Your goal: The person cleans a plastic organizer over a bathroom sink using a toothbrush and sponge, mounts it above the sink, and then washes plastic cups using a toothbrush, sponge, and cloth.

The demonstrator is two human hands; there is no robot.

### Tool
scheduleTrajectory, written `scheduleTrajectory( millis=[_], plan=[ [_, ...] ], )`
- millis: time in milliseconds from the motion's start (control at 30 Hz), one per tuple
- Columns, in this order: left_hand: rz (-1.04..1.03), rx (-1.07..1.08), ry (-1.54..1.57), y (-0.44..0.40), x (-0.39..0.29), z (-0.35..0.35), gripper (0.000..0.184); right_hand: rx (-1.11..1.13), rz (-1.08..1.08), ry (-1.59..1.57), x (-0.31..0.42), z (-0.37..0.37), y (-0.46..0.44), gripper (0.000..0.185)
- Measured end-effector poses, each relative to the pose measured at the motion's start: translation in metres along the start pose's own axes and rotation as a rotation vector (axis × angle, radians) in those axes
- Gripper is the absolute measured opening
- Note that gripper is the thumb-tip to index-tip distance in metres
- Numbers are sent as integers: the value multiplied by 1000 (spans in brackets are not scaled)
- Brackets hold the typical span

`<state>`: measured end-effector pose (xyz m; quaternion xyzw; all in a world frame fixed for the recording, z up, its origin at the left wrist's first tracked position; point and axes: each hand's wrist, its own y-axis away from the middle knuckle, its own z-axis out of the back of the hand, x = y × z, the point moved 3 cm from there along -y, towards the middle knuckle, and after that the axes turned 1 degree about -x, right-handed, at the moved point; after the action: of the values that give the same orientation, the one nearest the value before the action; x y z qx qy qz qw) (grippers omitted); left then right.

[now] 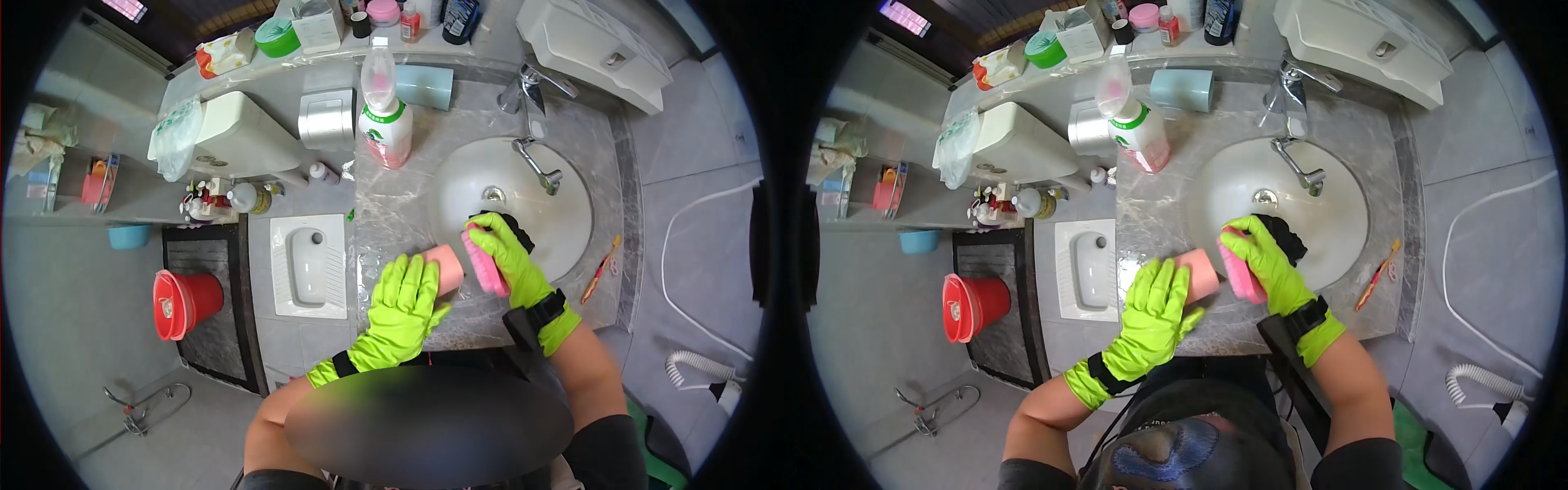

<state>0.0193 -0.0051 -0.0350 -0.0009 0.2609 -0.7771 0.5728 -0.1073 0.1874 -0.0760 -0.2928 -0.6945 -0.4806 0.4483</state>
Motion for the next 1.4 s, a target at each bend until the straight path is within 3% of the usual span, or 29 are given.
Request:
scheduleTrajectory(
  millis=[33,133,200,267,300,333,467,633,800,1033,1167,1300,1400],
  plan=[
    [-35,-10,-17,0,-4,2,92,-9,11,-18,-5,-2,4,33],
    [173,136,98,-8,2,9,101,58,0,72,10,-13,27,38],
    [215,135,37,-17,6,7,98,30,156,316,28,-18,38,43],
    [268,254,183,-8,18,-18,91,55,321,594,33,-29,52,52],
    [296,312,256,-5,21,-28,87,12,504,786,26,-40,60,54],
    [236,244,214,-10,19,-23,76,-1,455,736,24,-43,48,53],
    [286,265,247,-16,20,-21,70,60,192,621,45,-58,-18,45],
    [360,411,264,-17,24,-21,78,55,394,658,19,-29,37,52],
    [310,350,243,-14,24,-23,75,51,179,645,50,-52,-9,48],
    [359,396,261,-18,26,-19,73,95,484,664,29,-33,39,49],
    [347,378,250,-23,21,-12,75,116,190,604,48,-55,-21,50],
    [300,290,208,-12,20,-15,80,37,325,625,56,-45,-56,49],
    [305,218,202,-7,22,-11,85,-44,120,294,52,-3,-39,40]
  ],
)
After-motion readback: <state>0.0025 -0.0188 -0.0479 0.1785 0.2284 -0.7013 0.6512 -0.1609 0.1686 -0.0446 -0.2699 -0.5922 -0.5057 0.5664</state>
